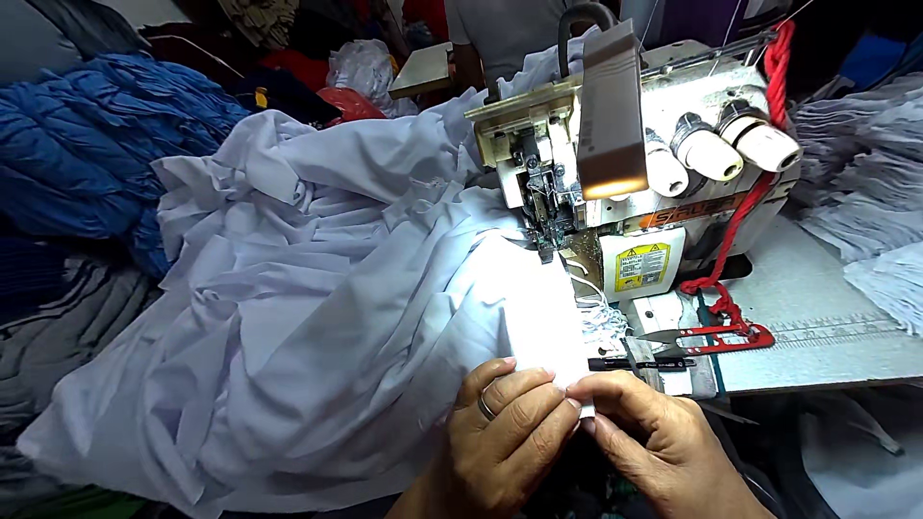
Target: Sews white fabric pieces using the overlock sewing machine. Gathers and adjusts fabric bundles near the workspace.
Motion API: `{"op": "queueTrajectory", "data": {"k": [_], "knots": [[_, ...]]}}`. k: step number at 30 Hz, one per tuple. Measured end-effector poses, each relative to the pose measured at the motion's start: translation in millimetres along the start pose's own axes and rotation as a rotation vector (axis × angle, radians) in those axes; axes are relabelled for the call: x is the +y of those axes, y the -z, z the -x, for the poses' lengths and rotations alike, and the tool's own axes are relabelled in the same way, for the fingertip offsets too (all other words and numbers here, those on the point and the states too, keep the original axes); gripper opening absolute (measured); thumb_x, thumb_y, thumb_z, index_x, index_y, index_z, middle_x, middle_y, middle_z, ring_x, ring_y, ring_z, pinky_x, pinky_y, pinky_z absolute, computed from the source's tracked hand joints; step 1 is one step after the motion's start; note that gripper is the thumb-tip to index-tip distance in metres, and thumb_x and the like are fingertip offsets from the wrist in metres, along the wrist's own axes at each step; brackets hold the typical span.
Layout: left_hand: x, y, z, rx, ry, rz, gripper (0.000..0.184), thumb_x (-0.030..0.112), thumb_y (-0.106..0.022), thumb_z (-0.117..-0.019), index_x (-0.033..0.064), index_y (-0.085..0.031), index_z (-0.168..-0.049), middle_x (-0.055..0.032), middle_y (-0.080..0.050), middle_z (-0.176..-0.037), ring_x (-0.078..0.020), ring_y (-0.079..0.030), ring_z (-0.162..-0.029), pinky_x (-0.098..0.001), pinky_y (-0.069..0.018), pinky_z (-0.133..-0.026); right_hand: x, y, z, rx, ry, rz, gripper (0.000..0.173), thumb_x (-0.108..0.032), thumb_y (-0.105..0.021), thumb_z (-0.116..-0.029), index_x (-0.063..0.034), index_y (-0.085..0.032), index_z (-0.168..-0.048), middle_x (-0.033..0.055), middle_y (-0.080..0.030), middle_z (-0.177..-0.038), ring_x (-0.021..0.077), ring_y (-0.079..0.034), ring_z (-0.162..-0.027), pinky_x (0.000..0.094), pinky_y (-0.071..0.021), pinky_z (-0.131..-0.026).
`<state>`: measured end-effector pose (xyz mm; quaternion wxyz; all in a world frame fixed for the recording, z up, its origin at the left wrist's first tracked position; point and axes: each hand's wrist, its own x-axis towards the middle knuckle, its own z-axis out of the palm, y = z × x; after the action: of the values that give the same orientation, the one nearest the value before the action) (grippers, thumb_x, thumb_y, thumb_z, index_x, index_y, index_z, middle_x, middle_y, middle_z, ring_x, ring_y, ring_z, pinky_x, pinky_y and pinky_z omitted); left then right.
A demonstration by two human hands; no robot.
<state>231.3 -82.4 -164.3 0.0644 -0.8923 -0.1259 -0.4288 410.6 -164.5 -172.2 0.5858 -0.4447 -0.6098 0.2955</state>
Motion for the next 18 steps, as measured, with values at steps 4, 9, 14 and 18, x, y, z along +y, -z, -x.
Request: {"op": "queueTrajectory", "data": {"k": [4,9,14,18], "knots": [[-4.8,-5.8,13.6,-0.015,0.039,-0.060,0.020,0.039,-0.052,-0.1068,0.0202,-0.052,-0.115,0.0016,-0.058,-0.127,-0.0113,-0.051,-0.133,-0.0327,-0.0342,-0.117,-7.7,4.9,-5.5,-0.024,-0.020,-0.089,0.013,-0.003,-0.063,-0.0968,0.0038,-0.069,-0.106,0.0052,-0.075,-0.091,-0.0018,-0.069,-0.082,0.0132,-0.0568,-0.076],[-17.3,-2.7,25.3,-0.006,0.078,-0.054,0.010,0.020,-0.045,-0.1084,0.0202,-0.053,-0.115,0.0021,-0.060,-0.129,-0.0122,-0.051,-0.134,-0.0381,-0.0313,-0.120,-18.8,10.9,-11.4,-0.055,-0.025,-0.041,0.011,-0.003,-0.064,-0.0973,0.0043,-0.070,-0.102,0.0086,-0.076,-0.091,0.0001,-0.071,-0.084,0.0140,-0.0566,-0.078],[-31.3,7.4,11.2,-0.023,0.117,-0.046,0.019,0.016,-0.044,-0.1083,0.0183,-0.063,-0.108,0.0027,-0.068,-0.118,-0.0104,-0.058,-0.125,-0.0386,-0.0324,-0.118,-4.1,9.4,-26.7,-0.034,0.007,0.062,0.015,-0.010,-0.061,-0.0997,-0.0001,-0.072,-0.100,0.0038,-0.076,-0.090,-0.0028,-0.068,-0.083,0.0123,-0.0552,-0.077],[-49.2,5.7,-5.0,-0.044,0.162,-0.050,0.023,0.014,-0.048,-0.1063,0.0167,-0.071,-0.102,-0.0009,-0.073,-0.113,-0.0117,-0.062,-0.124,-0.0398,-0.0338,-0.118,13.6,5.2,-51.2,0.072,0.027,0.207,0.016,-0.017,-0.060,-0.0979,-0.0120,-0.075,-0.094,-0.0072,-0.072,-0.083,-0.0053,-0.066,-0.077,0.0109,-0.0549,-0.069]]}}
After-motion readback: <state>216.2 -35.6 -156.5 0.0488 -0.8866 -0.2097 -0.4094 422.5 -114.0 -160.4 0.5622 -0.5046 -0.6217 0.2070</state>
